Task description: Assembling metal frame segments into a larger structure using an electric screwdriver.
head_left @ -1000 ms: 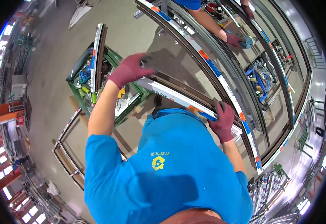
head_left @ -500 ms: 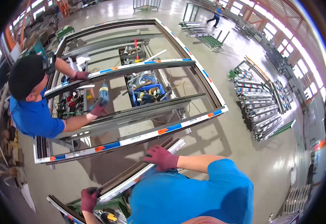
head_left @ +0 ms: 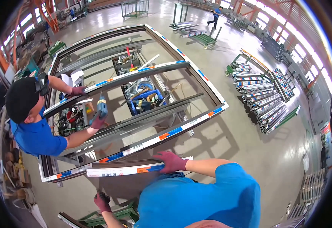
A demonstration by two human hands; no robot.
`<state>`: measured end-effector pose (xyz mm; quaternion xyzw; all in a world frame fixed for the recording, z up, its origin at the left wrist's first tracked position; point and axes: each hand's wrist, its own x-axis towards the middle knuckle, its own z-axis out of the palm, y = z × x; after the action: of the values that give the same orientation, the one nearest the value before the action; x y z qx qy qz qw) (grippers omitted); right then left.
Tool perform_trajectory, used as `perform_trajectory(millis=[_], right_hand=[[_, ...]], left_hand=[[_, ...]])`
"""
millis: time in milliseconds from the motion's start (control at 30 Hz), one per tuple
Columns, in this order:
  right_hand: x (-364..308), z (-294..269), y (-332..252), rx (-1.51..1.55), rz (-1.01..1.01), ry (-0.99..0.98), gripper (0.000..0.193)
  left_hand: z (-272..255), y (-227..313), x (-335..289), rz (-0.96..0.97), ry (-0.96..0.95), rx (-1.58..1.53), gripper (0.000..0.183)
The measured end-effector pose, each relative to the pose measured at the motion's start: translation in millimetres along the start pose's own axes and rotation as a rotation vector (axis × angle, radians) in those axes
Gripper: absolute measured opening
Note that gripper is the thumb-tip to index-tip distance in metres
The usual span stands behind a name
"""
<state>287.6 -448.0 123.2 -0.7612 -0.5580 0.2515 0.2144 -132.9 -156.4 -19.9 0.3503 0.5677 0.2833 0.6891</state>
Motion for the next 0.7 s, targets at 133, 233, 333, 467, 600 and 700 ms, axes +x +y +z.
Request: perform_trajectory(millis=[133,233,333,467,600,700], right_hand=[[6,28,22,0.059,-0.011,0.023,0.09],[12,23,36,0.122,0.086,-0.01,0.096],[-4,14,39,0.084,0.148,0.125,0.091],[11,15,29,0.128,0.133,0.041,0.088],[21,22,19,0.09,-0.006,0.076,0.075],[20,29,14,-0.024,-0.037,0.071,0.075]], left_hand=[[-2,-19,-17,0.602,0.164,0.339,0.031],[6,24,-41,0.355,0.209,0.38,0.04],[47,76,-62,0.66,0.278,0.703,0.04],[81,121,-118,0.711,0.136,0.415,0.034],[93,143,-142,0.824,0.085,0.511,0.046],[102,151,-149,0.908,0.087,0.528,0.044]])
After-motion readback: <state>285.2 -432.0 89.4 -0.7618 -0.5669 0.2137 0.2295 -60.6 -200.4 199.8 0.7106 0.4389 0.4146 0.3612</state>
